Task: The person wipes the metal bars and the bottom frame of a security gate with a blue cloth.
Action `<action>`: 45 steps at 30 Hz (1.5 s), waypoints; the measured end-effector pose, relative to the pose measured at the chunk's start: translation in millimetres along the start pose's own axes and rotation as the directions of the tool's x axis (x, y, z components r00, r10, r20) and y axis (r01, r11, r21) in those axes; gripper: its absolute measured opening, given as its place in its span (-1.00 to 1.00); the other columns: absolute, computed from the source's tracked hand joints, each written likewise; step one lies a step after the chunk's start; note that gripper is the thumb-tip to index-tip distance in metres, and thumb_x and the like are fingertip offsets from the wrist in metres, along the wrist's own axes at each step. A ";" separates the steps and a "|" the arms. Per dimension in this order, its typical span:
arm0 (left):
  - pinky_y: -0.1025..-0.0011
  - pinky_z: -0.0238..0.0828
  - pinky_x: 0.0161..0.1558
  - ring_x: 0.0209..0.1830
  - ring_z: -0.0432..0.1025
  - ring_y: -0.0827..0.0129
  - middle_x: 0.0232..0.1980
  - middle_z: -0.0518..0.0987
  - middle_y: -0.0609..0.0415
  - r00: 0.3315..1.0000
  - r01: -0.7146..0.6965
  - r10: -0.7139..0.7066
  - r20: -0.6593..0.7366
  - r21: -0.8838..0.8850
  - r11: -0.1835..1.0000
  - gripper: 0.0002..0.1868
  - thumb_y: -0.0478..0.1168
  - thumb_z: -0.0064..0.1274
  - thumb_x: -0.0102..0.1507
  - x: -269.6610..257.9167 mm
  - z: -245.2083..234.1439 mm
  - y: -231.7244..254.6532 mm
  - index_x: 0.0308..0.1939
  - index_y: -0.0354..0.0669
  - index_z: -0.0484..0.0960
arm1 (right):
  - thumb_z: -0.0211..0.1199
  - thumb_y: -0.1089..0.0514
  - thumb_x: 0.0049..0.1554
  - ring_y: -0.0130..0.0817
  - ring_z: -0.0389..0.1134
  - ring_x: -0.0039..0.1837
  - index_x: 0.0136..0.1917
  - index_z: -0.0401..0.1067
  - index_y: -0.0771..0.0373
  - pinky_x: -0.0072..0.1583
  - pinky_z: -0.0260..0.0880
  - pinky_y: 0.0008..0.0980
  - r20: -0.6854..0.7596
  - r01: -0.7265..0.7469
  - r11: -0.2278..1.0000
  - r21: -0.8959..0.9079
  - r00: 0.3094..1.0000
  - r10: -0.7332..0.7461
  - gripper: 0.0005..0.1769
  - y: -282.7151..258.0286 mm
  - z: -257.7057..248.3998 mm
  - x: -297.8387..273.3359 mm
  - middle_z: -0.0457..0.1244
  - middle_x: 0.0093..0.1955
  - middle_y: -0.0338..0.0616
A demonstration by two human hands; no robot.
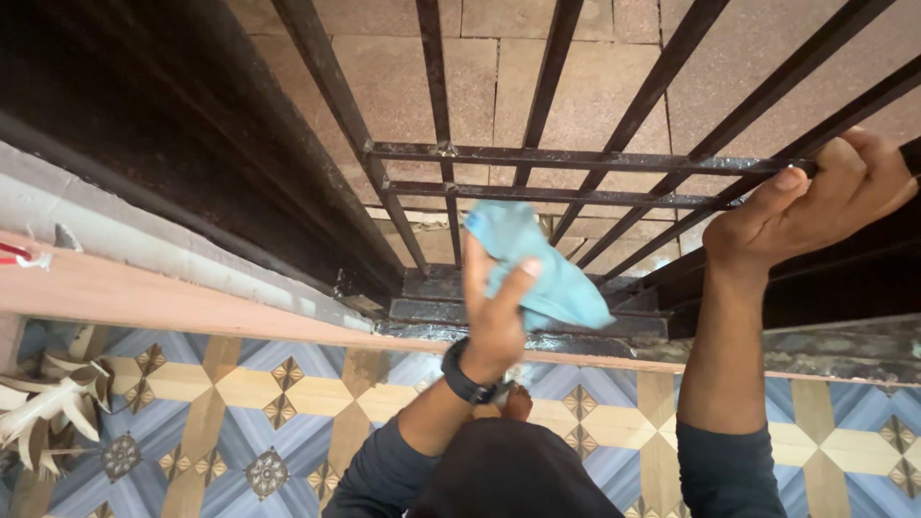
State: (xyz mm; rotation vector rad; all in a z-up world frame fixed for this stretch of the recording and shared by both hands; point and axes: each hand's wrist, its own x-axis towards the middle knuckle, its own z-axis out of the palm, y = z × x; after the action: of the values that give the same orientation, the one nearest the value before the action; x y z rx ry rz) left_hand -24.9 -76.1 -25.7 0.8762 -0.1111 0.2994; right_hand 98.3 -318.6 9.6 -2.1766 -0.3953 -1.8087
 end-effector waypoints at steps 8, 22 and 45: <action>0.27 0.42 0.18 0.13 0.43 0.28 0.18 0.44 0.02 0.967 0.237 -0.255 0.011 -0.407 0.882 -0.25 -0.30 0.02 0.24 3.5 -3.8 -2.7 0.52 -0.13 0.15 | -0.19 -0.11 0.46 -0.12 0.08 0.19 -0.02 0.26 0.29 0.20 0.05 -0.10 0.001 -0.019 1.000 0.010 1.000 0.019 -0.55 2.7 1.2 -1.2 0.14 0.14 0.00; 0.27 0.41 0.24 0.17 0.43 0.27 0.21 0.44 -0.01 0.963 0.262 -0.255 0.082 -0.481 0.836 -0.24 -0.28 0.00 0.30 5.8 -13.4 -7.6 0.60 -0.11 0.17 | -0.19 -0.11 0.45 -0.11 0.10 0.19 -0.01 0.31 0.29 0.21 0.07 -0.08 -0.009 -0.037 0.999 0.022 0.999 0.037 -0.53 -5.3 -0.8 3.2 0.15 0.15 0.00; 0.33 0.37 0.23 0.15 0.39 0.40 0.21 0.42 0.12 0.936 0.351 -0.304 0.179 -0.385 0.853 -0.20 -0.23 0.06 0.31 -7.9 36.6 -49.7 0.62 0.06 0.11 | -0.21 -0.17 0.44 -0.18 0.13 0.22 -0.01 0.38 0.22 0.27 0.05 -0.13 -0.025 -0.113 0.993 0.043 0.993 0.115 -0.49 -8.7 0.7 3.1 0.19 0.15 -0.07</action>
State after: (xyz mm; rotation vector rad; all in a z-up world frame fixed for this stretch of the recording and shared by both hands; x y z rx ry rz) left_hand -16.4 -135.9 -40.8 0.4752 -0.1209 -0.0976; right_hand 96.2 -310.2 12.8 -2.0994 -0.2939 -1.7510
